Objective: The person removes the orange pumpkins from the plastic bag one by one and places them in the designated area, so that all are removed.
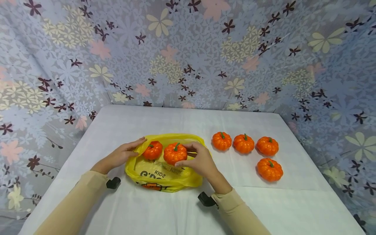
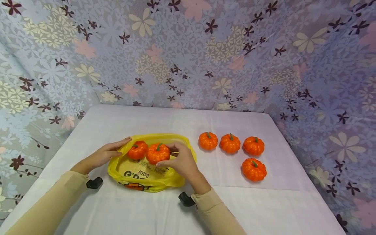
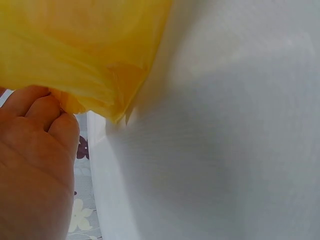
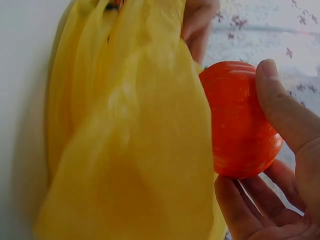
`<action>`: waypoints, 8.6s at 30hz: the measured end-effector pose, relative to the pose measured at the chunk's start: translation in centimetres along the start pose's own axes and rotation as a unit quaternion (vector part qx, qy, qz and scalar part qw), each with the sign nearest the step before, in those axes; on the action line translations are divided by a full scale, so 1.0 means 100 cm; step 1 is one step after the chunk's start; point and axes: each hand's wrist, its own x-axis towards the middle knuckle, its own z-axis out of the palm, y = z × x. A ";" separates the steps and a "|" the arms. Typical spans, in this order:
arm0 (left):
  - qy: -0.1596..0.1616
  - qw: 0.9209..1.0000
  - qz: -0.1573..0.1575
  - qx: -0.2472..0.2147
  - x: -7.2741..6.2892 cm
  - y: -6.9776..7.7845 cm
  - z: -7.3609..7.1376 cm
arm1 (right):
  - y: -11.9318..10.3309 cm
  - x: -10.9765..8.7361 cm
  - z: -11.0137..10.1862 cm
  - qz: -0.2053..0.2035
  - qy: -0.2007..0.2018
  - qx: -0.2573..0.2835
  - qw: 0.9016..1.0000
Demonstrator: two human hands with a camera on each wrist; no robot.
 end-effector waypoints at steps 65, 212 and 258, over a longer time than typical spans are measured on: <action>-0.008 1.000 0.000 -0.014 0.006 -0.008 0.001 | 0.064 -0.095 -0.157 0.196 0.183 -0.149 0.952; 0.003 1.000 -0.001 -0.010 0.004 -0.011 0.006 | 0.009 0.047 0.098 -0.001 -0.036 -0.159 0.987; 0.007 1.000 0.012 0.008 0.001 -0.002 0.006 | -0.004 0.002 0.023 0.044 -0.001 -0.114 0.992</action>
